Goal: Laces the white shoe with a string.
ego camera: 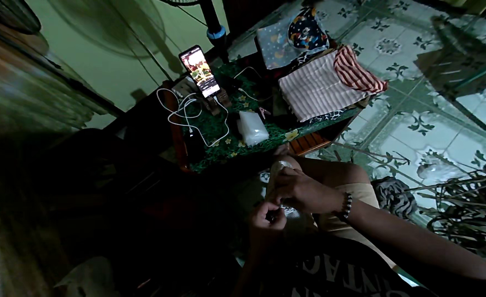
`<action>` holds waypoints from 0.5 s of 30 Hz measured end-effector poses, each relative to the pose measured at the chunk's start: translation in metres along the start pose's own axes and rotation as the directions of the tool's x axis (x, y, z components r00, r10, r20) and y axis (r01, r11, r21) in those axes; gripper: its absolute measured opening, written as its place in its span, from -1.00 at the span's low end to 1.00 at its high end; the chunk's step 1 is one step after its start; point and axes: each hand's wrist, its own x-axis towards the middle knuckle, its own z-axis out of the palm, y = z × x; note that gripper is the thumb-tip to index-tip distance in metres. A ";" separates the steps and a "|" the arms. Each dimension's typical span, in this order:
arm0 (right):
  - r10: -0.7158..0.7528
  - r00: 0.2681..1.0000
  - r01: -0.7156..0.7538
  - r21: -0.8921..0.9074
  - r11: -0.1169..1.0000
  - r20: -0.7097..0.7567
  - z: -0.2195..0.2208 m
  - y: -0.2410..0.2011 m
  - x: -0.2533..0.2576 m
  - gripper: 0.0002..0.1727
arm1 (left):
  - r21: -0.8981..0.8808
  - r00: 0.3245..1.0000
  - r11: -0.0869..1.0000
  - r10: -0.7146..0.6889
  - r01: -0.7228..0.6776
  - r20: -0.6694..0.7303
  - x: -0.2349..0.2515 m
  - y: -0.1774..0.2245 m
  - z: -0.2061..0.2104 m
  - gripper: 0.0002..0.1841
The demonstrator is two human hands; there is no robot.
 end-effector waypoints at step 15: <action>0.035 0.999 -0.031 0.126 0.991 -0.029 0.006 0.009 -0.002 -0.88 | 0.091 0.971 0.978 -0.197 0.186 0.134 -0.011 0.015 -0.043 -0.64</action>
